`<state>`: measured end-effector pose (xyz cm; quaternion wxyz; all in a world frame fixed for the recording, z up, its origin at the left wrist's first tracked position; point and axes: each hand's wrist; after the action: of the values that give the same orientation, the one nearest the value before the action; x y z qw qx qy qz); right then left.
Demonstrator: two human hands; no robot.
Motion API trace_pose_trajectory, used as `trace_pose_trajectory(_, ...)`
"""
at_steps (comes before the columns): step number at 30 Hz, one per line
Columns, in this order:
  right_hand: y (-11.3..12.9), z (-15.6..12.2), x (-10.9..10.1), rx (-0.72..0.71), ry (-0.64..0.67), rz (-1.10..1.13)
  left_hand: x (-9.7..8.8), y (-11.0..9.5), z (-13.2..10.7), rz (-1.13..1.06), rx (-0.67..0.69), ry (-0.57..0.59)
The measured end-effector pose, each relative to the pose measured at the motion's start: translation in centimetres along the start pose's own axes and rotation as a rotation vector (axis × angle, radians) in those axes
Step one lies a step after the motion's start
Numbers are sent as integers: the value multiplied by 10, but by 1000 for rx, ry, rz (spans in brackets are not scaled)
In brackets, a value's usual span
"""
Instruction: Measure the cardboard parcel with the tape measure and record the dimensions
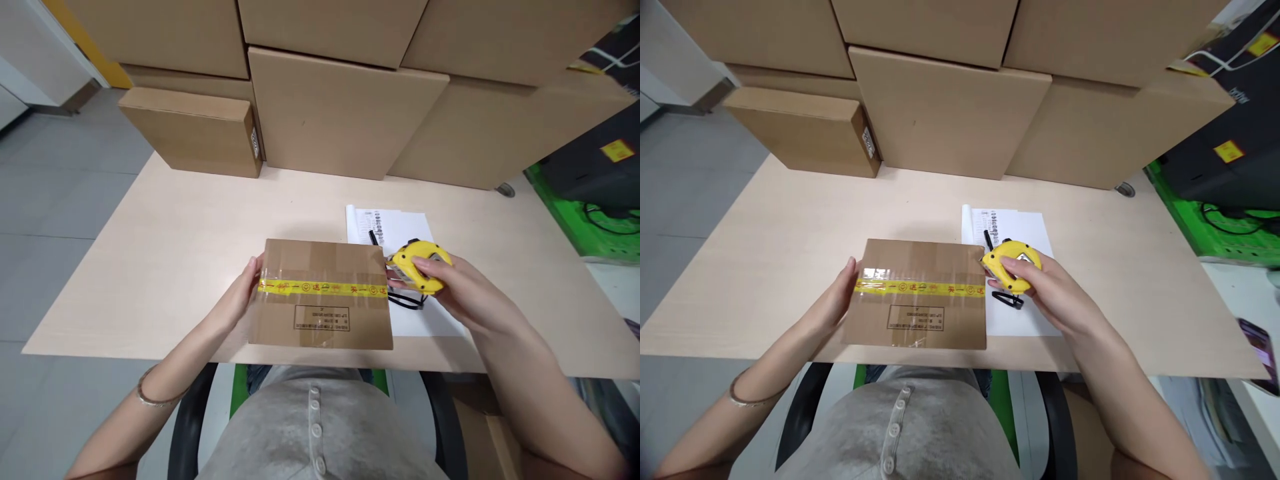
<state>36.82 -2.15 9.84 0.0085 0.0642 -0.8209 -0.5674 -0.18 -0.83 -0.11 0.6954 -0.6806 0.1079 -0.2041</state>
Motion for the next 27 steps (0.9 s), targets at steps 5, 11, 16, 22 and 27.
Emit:
trace_pose_trajectory(5,15,-51,9,-84,-163,103,21,-37,-1,-133,39,-282)
trace_pose_trajectory(11,2,-80,1,-72,-178,81,26,-36,11,48,196,-324)
trace_pose_trajectory(16,-23,-78,-7,-21,-156,59,30,-27,23,57,152,-205)
trace_pose_trajectory(22,-14,-78,-18,-75,-229,-56,25,-21,26,31,210,-128)
trace_pose_trajectory(27,20,-57,2,-411,-279,-349,16,-17,27,24,224,-73)
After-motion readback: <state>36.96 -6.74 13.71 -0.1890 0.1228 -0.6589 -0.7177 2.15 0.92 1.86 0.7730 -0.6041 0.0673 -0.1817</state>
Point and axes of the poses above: each hand's wrist, its own z-axis towards the middle knuckle, its own x-axis out of the palm, y = z × x
